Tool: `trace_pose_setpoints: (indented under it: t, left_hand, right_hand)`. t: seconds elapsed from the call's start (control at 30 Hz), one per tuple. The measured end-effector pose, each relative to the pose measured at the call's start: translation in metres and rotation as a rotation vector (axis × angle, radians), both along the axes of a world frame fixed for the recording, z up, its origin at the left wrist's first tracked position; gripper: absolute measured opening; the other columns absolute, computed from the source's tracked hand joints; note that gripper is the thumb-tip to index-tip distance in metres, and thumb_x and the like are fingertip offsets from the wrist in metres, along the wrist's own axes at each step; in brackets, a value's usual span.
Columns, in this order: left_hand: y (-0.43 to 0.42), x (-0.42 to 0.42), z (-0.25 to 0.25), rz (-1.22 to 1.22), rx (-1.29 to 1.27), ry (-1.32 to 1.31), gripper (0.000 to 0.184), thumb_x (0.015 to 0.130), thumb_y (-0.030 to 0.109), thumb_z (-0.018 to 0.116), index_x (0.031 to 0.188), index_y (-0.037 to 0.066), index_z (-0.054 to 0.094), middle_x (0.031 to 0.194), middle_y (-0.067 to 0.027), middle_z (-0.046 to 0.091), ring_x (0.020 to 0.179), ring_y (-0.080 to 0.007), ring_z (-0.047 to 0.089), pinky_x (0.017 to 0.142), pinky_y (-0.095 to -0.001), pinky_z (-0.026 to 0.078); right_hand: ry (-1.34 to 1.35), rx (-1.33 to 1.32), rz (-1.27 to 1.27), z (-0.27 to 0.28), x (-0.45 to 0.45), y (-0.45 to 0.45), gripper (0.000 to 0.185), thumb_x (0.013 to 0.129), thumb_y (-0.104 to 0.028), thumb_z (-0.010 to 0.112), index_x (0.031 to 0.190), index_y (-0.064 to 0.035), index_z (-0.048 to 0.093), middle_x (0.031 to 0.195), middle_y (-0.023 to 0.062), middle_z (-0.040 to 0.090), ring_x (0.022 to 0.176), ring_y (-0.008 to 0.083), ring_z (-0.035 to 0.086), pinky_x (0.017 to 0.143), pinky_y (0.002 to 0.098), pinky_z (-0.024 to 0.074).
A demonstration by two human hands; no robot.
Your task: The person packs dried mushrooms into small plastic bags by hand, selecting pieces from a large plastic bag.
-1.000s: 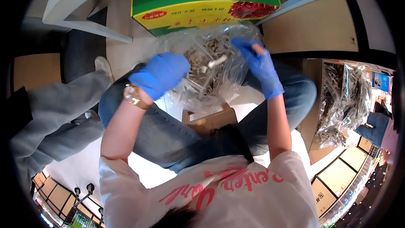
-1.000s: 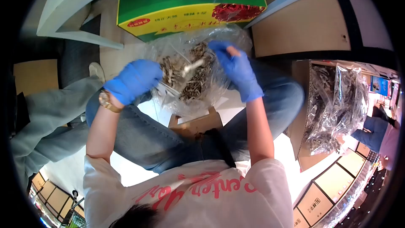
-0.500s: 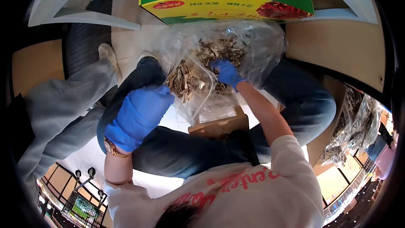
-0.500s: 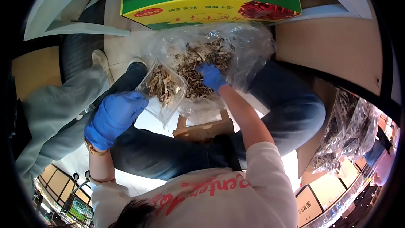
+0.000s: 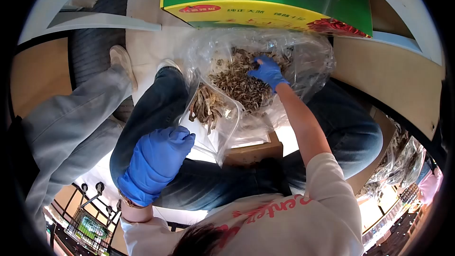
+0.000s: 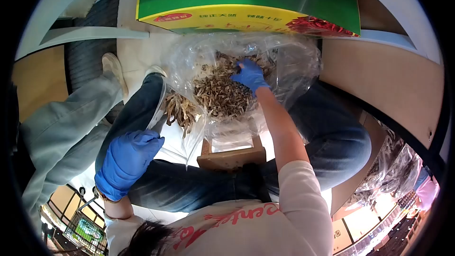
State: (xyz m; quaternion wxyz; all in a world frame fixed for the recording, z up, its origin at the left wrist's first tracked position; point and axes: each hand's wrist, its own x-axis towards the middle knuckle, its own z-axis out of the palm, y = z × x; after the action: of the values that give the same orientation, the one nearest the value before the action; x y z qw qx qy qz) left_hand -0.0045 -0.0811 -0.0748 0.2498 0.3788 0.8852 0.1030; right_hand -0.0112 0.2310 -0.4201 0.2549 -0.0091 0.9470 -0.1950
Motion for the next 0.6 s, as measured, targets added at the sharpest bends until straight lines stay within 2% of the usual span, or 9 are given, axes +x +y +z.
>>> trace_pose_setpoints:
  t: [0.13,0.2,0.23,0.3,0.33,0.47,0.53,0.57,0.6]
  left_hand:
    - [0.003,0.001,0.000,-0.006,-0.024,-0.008,0.008,0.078,0.012,0.056,0.085,0.010,0.061,0.081,-0.0041,0.059,0.069,-0.0221,0.059,0.058,-0.0349,0.048]
    - [0.003,0.004,-0.002,0.054,0.018,-0.024,0.007,0.079,0.012,0.058,0.085,0.011,0.060,0.076,-0.0041,0.058,0.066,-0.0223,0.058,0.056,-0.0346,0.048]
    - [0.004,0.003,-0.002,0.057,0.019,-0.020,0.007,0.079,0.012,0.058,0.085,0.011,0.060,0.076,-0.0041,0.058,0.066,-0.0223,0.058,0.056,-0.0346,0.048]
    - [0.007,0.002,0.000,0.033,-0.007,-0.016,0.013,0.077,0.012,0.061,0.089,0.014,0.063,0.085,-0.0029,0.063,0.071,-0.0220,0.061,0.059,-0.0331,0.049]
    - [0.007,0.002,0.000,0.034,-0.008,-0.014,0.013,0.077,0.012,0.061,0.089,0.014,0.063,0.085,-0.0029,0.063,0.071,-0.0220,0.061,0.059,-0.0331,0.049]
    - [0.011,0.004,0.001,-0.028,-0.052,-0.007,0.013,0.077,0.012,0.059,0.089,0.012,0.063,0.086,-0.0025,0.062,0.071,-0.0214,0.060,0.060,-0.0326,0.049]
    - [0.014,0.002,0.002,-0.078,-0.033,0.033,0.014,0.077,0.012,0.058,0.089,0.012,0.063,0.087,-0.0024,0.062,0.071,-0.0212,0.061,0.060,-0.0322,0.049]
    - [0.016,0.001,0.003,-0.086,-0.031,0.024,0.012,0.076,0.011,0.057,0.087,0.011,0.062,0.085,-0.0030,0.062,0.072,-0.0214,0.061,0.060,-0.0323,0.049]
    - [0.017,0.001,0.004,-0.095,-0.027,0.017,0.011,0.075,0.011,0.056,0.085,0.011,0.062,0.083,-0.0036,0.061,0.072,-0.0216,0.061,0.061,-0.0324,0.049]
  right_hand:
    - [0.179,-0.028,-0.044,-0.015,-0.013,-0.014,0.067,0.069,-0.039,0.072,0.125,-0.0103,0.048,0.121,0.0157,0.051,0.108,0.0324,0.052,0.092,0.0410,0.0435]
    - [0.198,-0.102,-0.048,-0.021,-0.021,-0.028,0.069,0.071,-0.029,0.069,0.131,-0.0106,0.041,0.126,0.0155,0.048,0.111,0.0321,0.051,0.090,0.0411,0.0447]
    - [0.201,-0.102,-0.044,-0.023,-0.023,-0.034,0.069,0.071,-0.029,0.069,0.131,-0.0106,0.041,0.126,0.0155,0.048,0.111,0.0321,0.051,0.090,0.0411,0.0447]
    - [-0.055,0.116,0.010,-0.024,-0.019,-0.044,0.076,0.069,-0.023,0.071,0.136,-0.0173,0.037,0.114,0.0182,0.056,0.108,0.0354,0.053,0.090,0.0425,0.0452]
    - [0.023,0.114,0.032,-0.030,-0.014,-0.045,0.064,0.069,-0.014,0.068,0.129,-0.0185,0.047,0.103,0.0178,0.059,0.097,0.0339,0.058,0.080,0.0419,0.0495]
    - [-0.071,0.069,-0.071,-0.054,0.011,-0.038,0.045,0.069,-0.007,0.066,0.113,-0.0122,0.059,0.099,0.0196,0.060,0.092,0.0340,0.059,0.081,0.0406,0.0490]
    - [0.323,-0.096,-0.301,-0.065,0.036,-0.029,0.029,0.070,-0.004,0.067,0.098,-0.0074,0.063,0.088,0.0139,0.062,0.077,0.0261,0.061,0.072,0.0351,0.0494]
    - [0.329,-0.092,-0.300,-0.063,0.041,-0.025,0.029,0.070,-0.004,0.067,0.098,-0.0074,0.063,0.088,0.0139,0.062,0.077,0.0261,0.061,0.072,0.0351,0.0494]
    - [0.154,-0.314,-0.522,-0.061,0.045,-0.021,0.024,0.071,-0.006,0.068,0.095,-0.0070,0.063,0.084,0.0098,0.062,0.073,0.0211,0.059,0.067,0.0318,0.0476]
